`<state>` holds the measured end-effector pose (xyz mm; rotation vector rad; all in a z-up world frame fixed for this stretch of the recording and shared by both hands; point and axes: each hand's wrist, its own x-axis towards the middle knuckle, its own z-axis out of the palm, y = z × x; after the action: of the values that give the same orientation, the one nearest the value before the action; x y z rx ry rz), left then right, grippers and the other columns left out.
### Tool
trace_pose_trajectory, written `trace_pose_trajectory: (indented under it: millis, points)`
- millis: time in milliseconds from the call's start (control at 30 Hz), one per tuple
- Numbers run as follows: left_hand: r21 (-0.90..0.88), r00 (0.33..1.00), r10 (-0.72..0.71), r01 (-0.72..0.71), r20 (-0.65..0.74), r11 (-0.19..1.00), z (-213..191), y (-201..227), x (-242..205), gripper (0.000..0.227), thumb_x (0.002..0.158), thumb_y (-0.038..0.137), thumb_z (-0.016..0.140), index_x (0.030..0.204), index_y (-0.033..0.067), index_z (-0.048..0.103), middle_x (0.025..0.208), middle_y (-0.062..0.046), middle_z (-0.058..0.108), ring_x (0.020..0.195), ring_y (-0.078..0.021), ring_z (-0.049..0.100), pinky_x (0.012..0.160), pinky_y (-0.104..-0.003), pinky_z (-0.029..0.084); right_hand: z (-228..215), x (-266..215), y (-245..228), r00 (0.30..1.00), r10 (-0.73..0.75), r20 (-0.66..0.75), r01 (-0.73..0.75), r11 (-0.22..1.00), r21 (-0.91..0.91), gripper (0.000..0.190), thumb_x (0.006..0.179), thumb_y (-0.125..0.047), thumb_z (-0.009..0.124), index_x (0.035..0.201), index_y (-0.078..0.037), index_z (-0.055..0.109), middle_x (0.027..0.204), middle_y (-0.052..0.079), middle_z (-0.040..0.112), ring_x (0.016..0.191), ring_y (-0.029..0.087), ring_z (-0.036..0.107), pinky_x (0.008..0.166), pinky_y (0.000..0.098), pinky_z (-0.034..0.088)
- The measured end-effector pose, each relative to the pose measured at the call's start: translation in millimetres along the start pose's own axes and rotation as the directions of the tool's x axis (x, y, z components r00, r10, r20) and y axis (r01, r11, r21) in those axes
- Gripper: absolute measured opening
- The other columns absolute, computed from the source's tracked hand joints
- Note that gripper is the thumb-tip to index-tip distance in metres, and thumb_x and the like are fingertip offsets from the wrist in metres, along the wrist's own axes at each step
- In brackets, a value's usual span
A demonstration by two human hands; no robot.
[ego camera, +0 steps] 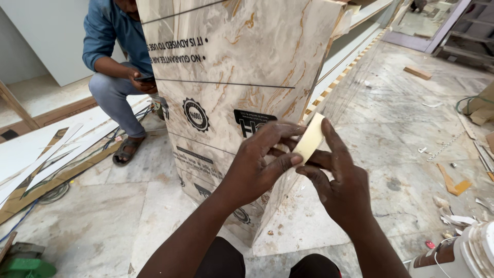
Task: The person applies masking tape to the vertical edges of a large furniture unit covered in protective film. They repeatedly tear off strips of tape and press them along the seams to secure the film in place.
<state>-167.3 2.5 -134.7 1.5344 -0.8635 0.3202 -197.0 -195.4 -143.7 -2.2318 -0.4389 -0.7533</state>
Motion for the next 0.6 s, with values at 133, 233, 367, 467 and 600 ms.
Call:
trace_pose_trajectory:
  millis: [133,233,367,467,600]
  points:
    - [0.033,0.993,0.082,-0.085,0.08,0.996,-4.2,-1.0,2.1,0.044,0.099,0.023,0.07,0.141,0.0119,0.061,0.129,-0.007,0.071,0.116,-0.0191,0.07,0.102,-0.037,0.056,-3.8,4.8,-11.2,0.98,-0.07,-0.185,-0.017,0.901,-0.434,0.075,0.07,-0.047,0.089,0.134,-0.015,0.066,0.086,0.005,0.075,0.086,0.019,0.071,0.075,0.0336,0.056]
    - [0.052,0.976,0.169,-0.178,0.139,0.983,-20.2,-1.5,11.6,0.04,0.102,0.024,0.068,0.14,0.0142,0.064,0.132,-0.005,0.072,0.119,-0.0202,0.069,0.106,-0.038,0.054,-18.3,13.8,-26.2,0.885,-0.426,-0.187,0.236,0.757,-0.609,0.065,0.069,-0.046,0.092,0.121,-0.012,0.073,0.088,0.01,0.069,0.092,0.024,0.062,0.076,0.0395,0.052]
    - [0.127,0.957,0.153,-0.189,0.246,0.974,-43.5,7.3,28.9,0.037,0.096,0.025,0.072,0.132,0.0166,0.072,0.117,-0.004,0.076,0.107,-0.0224,0.068,0.101,-0.036,0.054,-45.6,35.8,-41.2,0.835,-0.549,-0.045,0.484,0.77,-0.416,0.046,0.073,-0.031,0.087,0.109,-0.01,0.067,0.109,0.014,0.072,0.109,0.026,0.065,0.093,0.0426,0.053]
    - [0.231,0.932,0.311,-0.35,0.186,0.908,-46.2,14.4,35.4,0.033,0.094,0.021,0.076,0.126,0.014,0.074,0.116,-0.004,0.076,0.114,-0.025,0.066,0.106,-0.039,0.052,-53.6,48.0,-37.7,0.88,-0.473,0.046,0.471,0.853,-0.224,0.036,0.079,-0.02,0.084,0.109,-0.01,0.067,0.108,0.006,0.076,0.106,0.021,0.073,0.113,0.0454,0.05]
    - [0.339,0.923,0.337,-0.261,-0.186,0.904,-39.0,17.7,39.0,0.039,0.086,0.021,0.083,0.119,0.0073,0.068,0.123,-0.01,0.065,0.111,-0.0217,0.069,0.095,-0.036,0.061,-44.0,45.6,-30.5,0.929,-0.36,-0.087,0.342,0.923,-0.175,0.034,0.083,-0.016,0.084,0.109,-0.007,0.063,0.101,0.005,0.074,0.092,0.017,0.075,0.122,0.0467,0.043]
